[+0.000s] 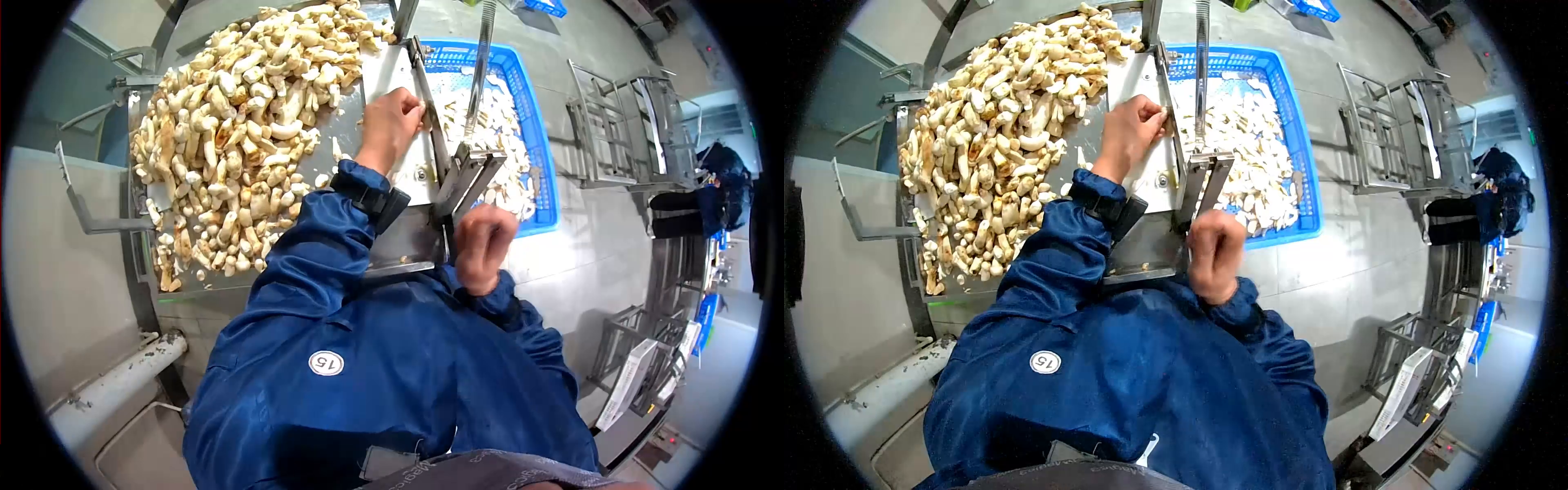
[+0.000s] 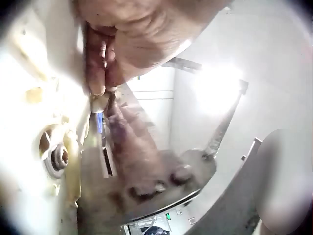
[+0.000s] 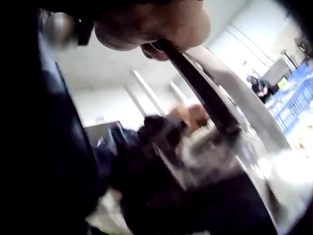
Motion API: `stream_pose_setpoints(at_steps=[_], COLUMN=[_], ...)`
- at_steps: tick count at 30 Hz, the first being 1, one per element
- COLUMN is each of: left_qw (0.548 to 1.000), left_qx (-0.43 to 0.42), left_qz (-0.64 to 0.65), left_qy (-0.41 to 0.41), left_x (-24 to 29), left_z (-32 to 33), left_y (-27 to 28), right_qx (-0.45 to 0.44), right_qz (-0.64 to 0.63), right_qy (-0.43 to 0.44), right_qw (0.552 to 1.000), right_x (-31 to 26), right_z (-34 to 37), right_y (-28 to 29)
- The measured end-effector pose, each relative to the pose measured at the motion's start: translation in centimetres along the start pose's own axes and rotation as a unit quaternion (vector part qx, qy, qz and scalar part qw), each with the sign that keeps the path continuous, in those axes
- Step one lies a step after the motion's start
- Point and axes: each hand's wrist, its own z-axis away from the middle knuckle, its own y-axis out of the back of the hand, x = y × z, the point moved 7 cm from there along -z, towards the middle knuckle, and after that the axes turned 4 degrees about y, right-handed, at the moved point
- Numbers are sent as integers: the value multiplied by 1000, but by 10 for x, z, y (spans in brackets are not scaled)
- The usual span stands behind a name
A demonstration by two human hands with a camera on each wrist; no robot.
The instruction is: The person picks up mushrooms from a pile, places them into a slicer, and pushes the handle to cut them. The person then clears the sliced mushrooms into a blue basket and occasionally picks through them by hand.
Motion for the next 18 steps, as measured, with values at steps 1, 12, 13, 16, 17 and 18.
stream_pose_setpoints(at_steps=[1,12,13,16,17,18], left_qw=[1000,999,999,999,998,995], left_qx=[-2,27,24,15,27,42], left_qz=[1,-19,-4,-7,-45,-82], left_qy=[3,-35,-25,-28,-33,-44], left_x=[6,-4,-6,-3,-1,5], left_z=[3,0,0,-2,1,1], left_y=[2,-3,-4,-5,-6,-5], right_qx=[-7,-7,-9,1,15,27], right_qz=[3,45,40,-18,-53,-89], right_qy=[-32,-2,-28,-118,-154,-183], right_qw=[999,999,999,993,987,979], right_x=[9,-1,1,-19,-33,-39], right_z=[20,7,10,-23,-44,-57], right_y=[2,-8,-5,-3,-6,-9])
